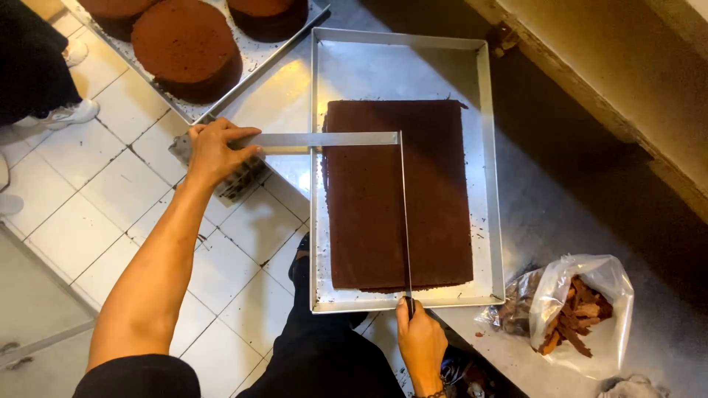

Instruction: Slicing a chocolate sheet cake into equal rectangular sections using a long knife and a metal ruler.

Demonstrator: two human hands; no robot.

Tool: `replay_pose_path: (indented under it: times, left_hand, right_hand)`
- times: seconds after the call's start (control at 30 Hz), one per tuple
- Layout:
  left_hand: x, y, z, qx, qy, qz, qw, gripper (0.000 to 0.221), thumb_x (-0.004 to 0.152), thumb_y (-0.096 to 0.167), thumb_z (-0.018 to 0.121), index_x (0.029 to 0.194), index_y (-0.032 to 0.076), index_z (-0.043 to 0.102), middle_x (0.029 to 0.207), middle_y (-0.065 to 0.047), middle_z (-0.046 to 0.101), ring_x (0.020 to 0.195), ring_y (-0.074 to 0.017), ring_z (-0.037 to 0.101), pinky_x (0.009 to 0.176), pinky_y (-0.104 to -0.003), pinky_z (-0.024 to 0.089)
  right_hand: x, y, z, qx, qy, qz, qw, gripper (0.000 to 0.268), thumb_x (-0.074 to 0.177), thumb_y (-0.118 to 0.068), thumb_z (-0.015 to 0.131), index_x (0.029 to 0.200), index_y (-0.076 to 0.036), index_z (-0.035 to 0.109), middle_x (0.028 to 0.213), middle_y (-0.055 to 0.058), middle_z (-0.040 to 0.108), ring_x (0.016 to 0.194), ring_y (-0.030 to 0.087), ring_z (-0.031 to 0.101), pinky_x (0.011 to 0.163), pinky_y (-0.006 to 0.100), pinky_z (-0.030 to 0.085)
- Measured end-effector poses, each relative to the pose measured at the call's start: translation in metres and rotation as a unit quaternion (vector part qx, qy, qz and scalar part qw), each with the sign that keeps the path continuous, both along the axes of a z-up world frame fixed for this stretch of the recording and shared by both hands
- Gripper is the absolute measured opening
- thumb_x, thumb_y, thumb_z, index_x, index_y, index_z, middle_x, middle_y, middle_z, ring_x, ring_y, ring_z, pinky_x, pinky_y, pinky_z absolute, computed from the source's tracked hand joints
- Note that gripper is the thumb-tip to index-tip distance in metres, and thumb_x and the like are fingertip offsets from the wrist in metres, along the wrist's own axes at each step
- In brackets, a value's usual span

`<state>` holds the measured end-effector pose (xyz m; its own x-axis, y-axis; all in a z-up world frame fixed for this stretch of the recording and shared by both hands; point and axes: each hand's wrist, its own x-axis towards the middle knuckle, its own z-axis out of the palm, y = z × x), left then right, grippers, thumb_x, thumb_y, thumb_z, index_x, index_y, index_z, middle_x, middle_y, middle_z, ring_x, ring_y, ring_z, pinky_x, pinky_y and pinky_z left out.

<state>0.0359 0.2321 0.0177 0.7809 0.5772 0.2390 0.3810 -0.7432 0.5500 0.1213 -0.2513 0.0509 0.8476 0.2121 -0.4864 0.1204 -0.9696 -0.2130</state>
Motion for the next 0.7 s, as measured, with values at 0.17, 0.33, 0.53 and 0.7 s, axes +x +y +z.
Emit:
replay_pose_path:
  times: [0.17,0.33,0.53,0.7]
  left_hand:
    - [0.003,0.0,0.003,0.017,0.022,0.029,0.999,0.037,0.074,0.035,0.091,0.108,0.022,0.083,0.087,-0.005,0.063,0.089,-0.0228,0.06,0.096,-0.044,0.036]
    - [-0.01,-0.018,0.001,-0.176,-0.087,0.068,0.978,0.039,0.081,0.025,0.088,0.118,0.015,0.079,0.095,-0.003,0.066,0.084,-0.0147,0.063,0.079,-0.032,0.051]
    - [-0.027,-0.052,-0.003,-0.383,-0.219,0.088,0.893,0.044,0.086,0.021,0.085,0.125,0.004,0.072,0.095,0.006,0.068,0.085,-0.005,0.061,0.075,-0.021,0.049]
    - [-0.039,-0.11,0.016,-0.431,-0.201,0.124,0.871,0.037,0.091,0.025,0.079,0.122,0.008,0.072,0.084,0.007,0.06,0.065,-0.0031,0.046,0.055,-0.021,0.035]
  right_hand:
    - [0.001,-0.008,-0.015,0.001,-0.004,0.007,1.0,0.051,0.098,-0.055,0.047,0.106,-0.013,0.074,0.084,0.023,0.075,0.084,0.045,0.071,0.075,0.054,0.055]
    - [0.0,-0.009,-0.007,0.008,-0.002,0.006,1.0,0.051,0.098,-0.055,0.046,0.109,-0.013,0.073,0.085,0.023,0.075,0.086,0.046,0.07,0.076,0.055,0.055]
    - [-0.001,-0.013,-0.013,0.013,-0.012,0.024,1.0,0.053,0.098,-0.055,0.046,0.112,-0.011,0.072,0.087,0.023,0.074,0.086,0.047,0.07,0.075,0.055,0.055]
    - [-0.007,-0.027,-0.024,0.036,-0.026,0.019,0.999,0.055,0.098,-0.055,0.048,0.118,-0.008,0.069,0.082,0.025,0.074,0.081,0.047,0.07,0.072,0.055,0.055]
